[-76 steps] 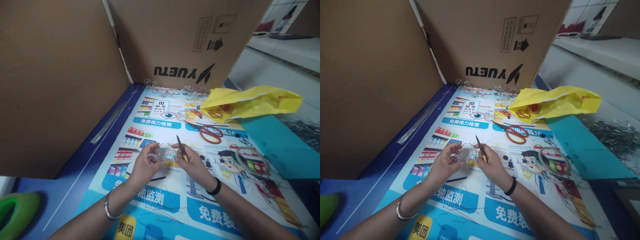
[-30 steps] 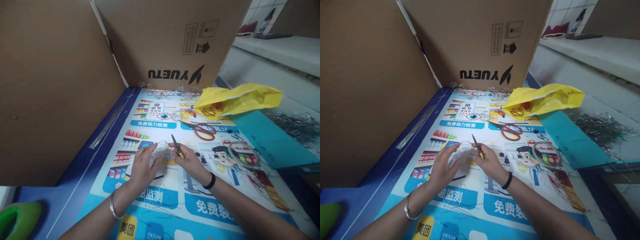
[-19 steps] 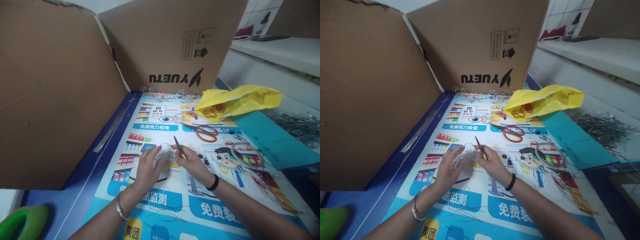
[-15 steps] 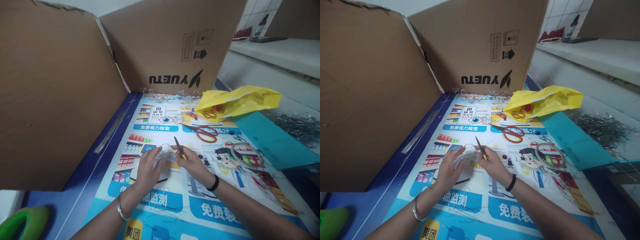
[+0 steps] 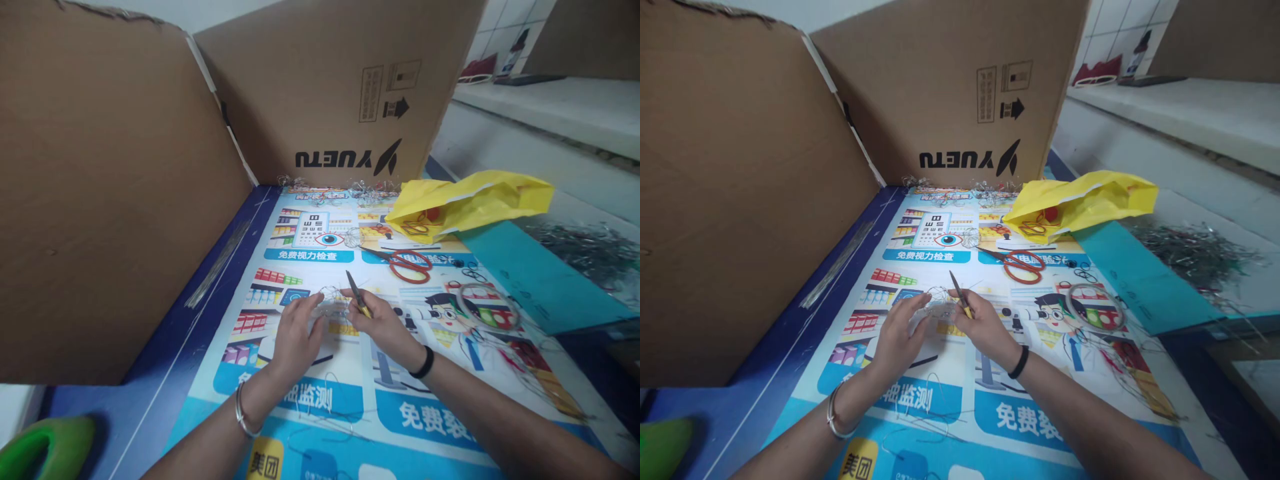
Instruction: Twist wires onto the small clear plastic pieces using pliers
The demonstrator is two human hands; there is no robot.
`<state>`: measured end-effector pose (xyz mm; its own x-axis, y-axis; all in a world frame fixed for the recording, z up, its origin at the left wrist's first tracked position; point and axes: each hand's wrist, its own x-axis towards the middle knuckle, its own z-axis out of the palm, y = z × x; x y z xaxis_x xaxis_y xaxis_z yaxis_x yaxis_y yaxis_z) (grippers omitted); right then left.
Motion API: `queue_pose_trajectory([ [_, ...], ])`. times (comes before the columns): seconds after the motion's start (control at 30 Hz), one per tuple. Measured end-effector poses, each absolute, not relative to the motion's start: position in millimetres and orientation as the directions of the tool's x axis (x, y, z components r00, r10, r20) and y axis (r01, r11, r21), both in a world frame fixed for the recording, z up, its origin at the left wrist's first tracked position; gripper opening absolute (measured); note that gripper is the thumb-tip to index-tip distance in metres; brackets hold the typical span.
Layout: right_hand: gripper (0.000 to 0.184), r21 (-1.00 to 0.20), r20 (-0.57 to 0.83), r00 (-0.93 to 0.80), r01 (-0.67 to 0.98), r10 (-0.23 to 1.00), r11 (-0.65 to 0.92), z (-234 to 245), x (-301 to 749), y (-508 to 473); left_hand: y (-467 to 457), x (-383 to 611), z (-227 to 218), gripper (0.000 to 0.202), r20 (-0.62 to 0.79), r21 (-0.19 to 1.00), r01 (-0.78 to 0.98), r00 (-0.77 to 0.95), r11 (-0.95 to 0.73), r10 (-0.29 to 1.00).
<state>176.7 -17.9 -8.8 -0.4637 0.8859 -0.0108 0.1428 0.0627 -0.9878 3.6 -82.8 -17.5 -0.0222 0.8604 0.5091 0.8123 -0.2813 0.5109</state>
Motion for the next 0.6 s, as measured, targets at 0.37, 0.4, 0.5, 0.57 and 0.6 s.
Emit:
queue_pose_trajectory([
  [0.37, 0.039, -0.990, -0.026, -0.473, 0.132, 0.881, 0.042, -10.8, 176.0, -17.7, -80.9, 4.7, -18.6, 0.036, 0.493, 0.523, 0.806, -0.021, -0.277, 0.870],
  [0.4, 0.039, -0.990, -0.025, -0.470, 0.131, 0.882, 0.041, -10.6, 176.1, -17.7, -81.1, 5.0, -18.2, 0.036, 0.490, 0.526, 0.804, -0.021, -0.277, 0.871],
  [0.5, 0.039, -0.991, -0.026, -0.469, 0.130, 0.883, 0.040, -9.9, 176.2, -17.5, -81.4, 5.5, -18.7, 0.043, 0.488, 0.529, 0.800, -0.016, -0.282, 0.873],
  [0.57, 0.040, -0.993, -0.030, -0.478, 0.116, 0.878, 0.030, -9.4, 176.2, -17.4, -81.3, 5.1, -20.4, 0.049, 0.488, 0.513, 0.810, -0.002, -0.284, 0.873],
  [0.6, 0.040, -0.993, -0.032, -0.480, 0.111, 0.877, 0.024, -9.1, 176.2, -17.4, -81.1, 4.7, -21.5, 0.050, 0.489, 0.499, 0.817, 0.008, -0.288, 0.872],
])
